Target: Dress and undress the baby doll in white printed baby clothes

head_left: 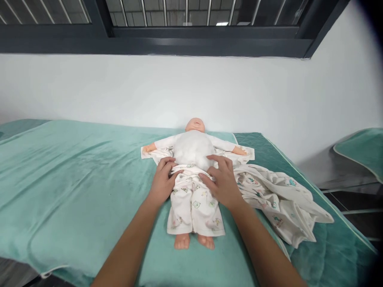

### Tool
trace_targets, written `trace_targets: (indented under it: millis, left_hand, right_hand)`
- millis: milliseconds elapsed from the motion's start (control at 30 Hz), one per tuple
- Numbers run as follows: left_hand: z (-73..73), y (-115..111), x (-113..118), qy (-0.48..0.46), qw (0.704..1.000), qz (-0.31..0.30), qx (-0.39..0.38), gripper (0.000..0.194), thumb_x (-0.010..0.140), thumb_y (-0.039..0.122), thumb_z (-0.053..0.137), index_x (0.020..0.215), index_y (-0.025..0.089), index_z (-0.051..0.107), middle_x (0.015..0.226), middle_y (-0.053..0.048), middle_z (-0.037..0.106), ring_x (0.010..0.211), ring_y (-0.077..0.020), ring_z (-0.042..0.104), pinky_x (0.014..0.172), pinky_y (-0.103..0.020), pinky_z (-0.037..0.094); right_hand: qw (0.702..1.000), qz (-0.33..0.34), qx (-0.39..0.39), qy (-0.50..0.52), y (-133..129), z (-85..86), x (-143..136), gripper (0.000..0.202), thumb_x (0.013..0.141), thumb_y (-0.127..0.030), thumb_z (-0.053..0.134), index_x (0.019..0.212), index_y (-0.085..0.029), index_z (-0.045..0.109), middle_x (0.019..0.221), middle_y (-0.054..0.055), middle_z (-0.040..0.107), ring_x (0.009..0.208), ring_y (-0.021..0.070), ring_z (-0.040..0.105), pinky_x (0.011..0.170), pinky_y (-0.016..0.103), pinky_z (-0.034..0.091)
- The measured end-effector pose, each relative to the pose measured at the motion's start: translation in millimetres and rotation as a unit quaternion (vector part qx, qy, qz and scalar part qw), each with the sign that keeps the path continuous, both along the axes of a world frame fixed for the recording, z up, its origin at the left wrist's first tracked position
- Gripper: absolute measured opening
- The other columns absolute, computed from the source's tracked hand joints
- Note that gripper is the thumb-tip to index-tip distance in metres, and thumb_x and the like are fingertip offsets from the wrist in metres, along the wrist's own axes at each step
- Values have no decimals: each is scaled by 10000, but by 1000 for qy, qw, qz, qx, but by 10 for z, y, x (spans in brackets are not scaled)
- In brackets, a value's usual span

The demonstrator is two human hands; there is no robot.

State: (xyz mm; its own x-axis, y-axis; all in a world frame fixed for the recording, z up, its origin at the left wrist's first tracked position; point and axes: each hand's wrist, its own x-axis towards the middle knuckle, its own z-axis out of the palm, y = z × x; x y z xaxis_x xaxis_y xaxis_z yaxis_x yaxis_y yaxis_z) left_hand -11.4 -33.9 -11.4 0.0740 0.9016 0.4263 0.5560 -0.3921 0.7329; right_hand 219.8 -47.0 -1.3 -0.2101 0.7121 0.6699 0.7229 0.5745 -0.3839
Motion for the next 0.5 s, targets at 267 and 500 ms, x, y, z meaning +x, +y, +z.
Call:
trace_targets:
  millis: [267, 500]
  left_hand:
    - [-3, 22, 1, -34, 999, -12, 2, 144, 894, 360, 588, 956, 233, 615, 1240, -66, 536, 1177, -217, 541, 1006, -352, 448]
    - [7, 20, -37, -108, 993, -41, -11, 229, 905, 201, 419, 919, 212, 647, 1249, -63, 571, 1227, -199, 523, 1103, -364, 380]
  right_hand:
    - [988, -6, -80, 135, -153, -175, 27, 130, 957, -378, 536, 927, -256, 572, 1067, 71, 531, 1062, 246, 510, 967, 458, 430]
    - [970, 59, -142, 187, -141, -230, 151, 152, 929, -354, 571, 1050, -261, 566, 1097, 44, 556, 1086, 215, 533, 981, 399, 435]
